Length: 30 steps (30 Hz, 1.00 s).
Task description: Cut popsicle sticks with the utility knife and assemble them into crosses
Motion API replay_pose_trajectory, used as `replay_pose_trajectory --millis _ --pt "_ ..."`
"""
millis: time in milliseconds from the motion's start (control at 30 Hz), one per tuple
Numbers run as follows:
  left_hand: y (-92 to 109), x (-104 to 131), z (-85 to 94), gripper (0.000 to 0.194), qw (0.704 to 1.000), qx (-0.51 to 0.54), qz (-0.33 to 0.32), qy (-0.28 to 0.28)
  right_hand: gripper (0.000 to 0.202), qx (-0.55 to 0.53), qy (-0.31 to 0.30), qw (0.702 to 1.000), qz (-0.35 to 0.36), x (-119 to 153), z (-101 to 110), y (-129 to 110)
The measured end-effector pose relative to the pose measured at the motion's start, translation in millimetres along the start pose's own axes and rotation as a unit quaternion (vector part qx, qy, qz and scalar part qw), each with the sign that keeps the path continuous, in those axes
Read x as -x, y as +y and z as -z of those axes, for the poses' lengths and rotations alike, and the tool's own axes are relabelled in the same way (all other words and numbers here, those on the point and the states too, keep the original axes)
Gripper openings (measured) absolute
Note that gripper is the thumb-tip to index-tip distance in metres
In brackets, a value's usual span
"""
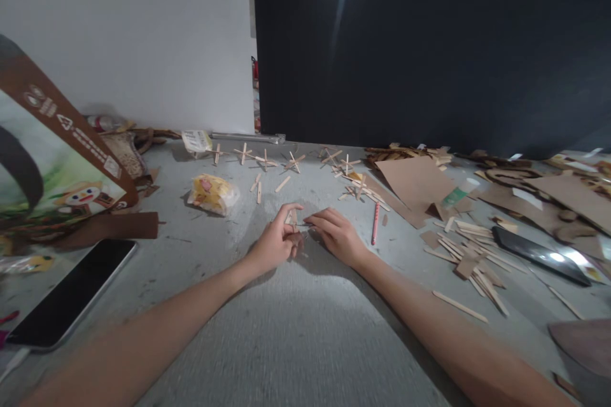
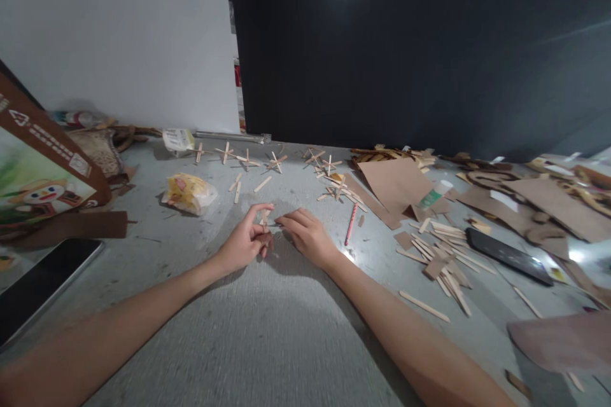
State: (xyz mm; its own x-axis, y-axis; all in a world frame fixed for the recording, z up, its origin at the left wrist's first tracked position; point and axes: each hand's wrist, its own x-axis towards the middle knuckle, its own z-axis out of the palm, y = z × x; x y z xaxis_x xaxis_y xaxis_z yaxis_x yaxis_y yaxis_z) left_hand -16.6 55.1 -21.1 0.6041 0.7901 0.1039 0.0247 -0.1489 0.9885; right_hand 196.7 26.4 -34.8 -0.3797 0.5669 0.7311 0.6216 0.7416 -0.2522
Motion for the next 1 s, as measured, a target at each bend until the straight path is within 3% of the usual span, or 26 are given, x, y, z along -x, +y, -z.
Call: replay_pose_trajectory --millis 433,1000 --pt "0.6 1.2 1.5 0.057 0.999 0.039 -0.007 -0.023 0.029 0.019 -0.016 1.0 0.016 0.1 -0.3 3.1" --pt "-0.7 2.5 1.9 0.066 0.999 0.006 0.004 -0.053 0.035 0.016 -0.034 0.999 0.029 -0.4 1.8 -2.3"
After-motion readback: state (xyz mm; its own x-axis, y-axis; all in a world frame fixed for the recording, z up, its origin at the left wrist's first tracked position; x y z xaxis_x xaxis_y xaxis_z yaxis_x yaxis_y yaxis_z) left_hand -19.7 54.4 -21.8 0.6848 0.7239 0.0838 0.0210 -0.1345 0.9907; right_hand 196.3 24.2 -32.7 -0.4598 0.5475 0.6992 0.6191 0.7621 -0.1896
